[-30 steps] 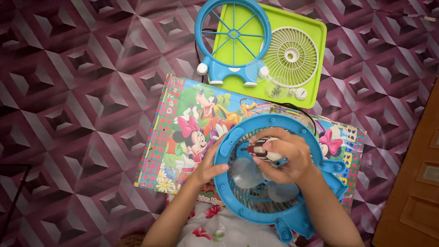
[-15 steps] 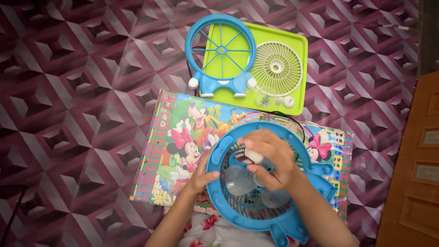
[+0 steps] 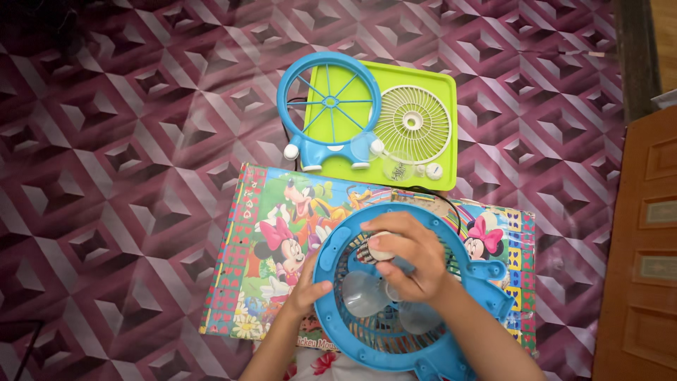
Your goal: The person removes the front grille of a blue electric fan and uses a screwdriver to loosen the central nut holding the fan blades. The fan remains disassembled with the grille set aside and the blades still attached to the motor.
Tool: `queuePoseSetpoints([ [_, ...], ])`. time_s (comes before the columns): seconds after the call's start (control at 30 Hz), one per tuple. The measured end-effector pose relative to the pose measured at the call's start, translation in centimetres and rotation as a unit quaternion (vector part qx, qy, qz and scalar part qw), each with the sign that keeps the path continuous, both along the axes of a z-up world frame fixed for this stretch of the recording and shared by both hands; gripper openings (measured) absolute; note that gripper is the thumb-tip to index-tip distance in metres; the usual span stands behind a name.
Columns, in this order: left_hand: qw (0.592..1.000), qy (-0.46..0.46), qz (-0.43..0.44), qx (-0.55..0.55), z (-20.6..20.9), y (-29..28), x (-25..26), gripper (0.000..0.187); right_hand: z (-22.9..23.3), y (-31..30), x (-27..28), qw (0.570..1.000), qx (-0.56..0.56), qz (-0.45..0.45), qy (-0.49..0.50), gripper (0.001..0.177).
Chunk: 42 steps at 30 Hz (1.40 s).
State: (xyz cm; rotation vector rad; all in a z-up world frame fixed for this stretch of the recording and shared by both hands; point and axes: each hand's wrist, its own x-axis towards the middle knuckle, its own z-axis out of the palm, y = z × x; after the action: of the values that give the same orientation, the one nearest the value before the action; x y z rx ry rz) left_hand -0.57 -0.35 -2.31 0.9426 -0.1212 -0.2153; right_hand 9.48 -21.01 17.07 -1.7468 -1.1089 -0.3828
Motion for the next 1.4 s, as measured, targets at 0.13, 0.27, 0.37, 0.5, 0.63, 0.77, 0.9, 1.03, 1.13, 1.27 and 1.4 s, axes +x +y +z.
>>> queuePoseSetpoints([
  [0.13, 1.0, 0.016, 0.008, -0.003, -0.8, -0.1, -0.2, 0.105, 0.1, 0.2, -0.4, 0.999, 0.006, -0.048, -0.011, 0.036],
  [0.27, 1.0, 0.016, 0.015, 0.007, -1.3, 0.0, -0.2, 0.104, 0.6, -0.1, -0.6, 1.0, 0.018, -0.019, 0.014, 0.027],
  [0.37, 1.0, -0.006, 0.013, 0.006, -1.2, 0.0, 0.1, 0.102, 1.0, -0.2, -0.2, 1.0, 0.027, 0.007, 0.003, 0.029],
  [0.5, 1.0, 0.011, 0.007, -0.011, -0.7, -0.1, 0.0, 0.102, 1.1, 0.0, -0.4, 0.999, 0.041, -0.011, -0.019, 0.032],
  [0.63, 1.0, -0.006, 0.012, -0.003, -0.1, -0.2, 0.4, 0.101, 1.4, -0.3, -0.6, 0.995, 0.052, 0.034, 0.079, 0.028],
  [0.77, 1.0, -0.009, 0.016, 0.008, 0.2, -0.4, 0.3, 0.1, 1.3, -0.5, -0.5, 0.997, 0.041, 0.051, 0.042, 0.028],
  [0.9, 1.0, -0.02, 0.016, 0.013, 0.3, -0.4, 0.5, 0.099, 1.1, -0.3, -0.9, 0.999, 0.029, 0.023, 0.035, 0.03],
  [1.03, 1.0, -0.003, 0.015, 0.022, 0.0, -0.2, 0.5, 0.099, 1.0, -0.7, -0.9, 0.989, 0.044, 0.073, 0.121, 0.025],
  [1.13, 1.0, 0.004, 0.008, 0.006, -0.4, -0.3, 0.5, 0.098, 0.9, -0.6, -0.8, 0.995, 0.047, 0.054, 0.067, 0.028],
  [1.27, 1.0, 0.006, 0.003, 0.004, -0.5, -0.1, 0.5, 0.098, 1.1, -0.4, -0.9, 0.998, 0.046, 0.02, 0.044, 0.029],
  [1.4, 1.0, -0.013, 0.018, 0.017, -0.6, -0.2, 0.5, 0.097, 1.4, -0.5, -1.0, 0.994, 0.045, 0.056, 0.083, 0.026],
])
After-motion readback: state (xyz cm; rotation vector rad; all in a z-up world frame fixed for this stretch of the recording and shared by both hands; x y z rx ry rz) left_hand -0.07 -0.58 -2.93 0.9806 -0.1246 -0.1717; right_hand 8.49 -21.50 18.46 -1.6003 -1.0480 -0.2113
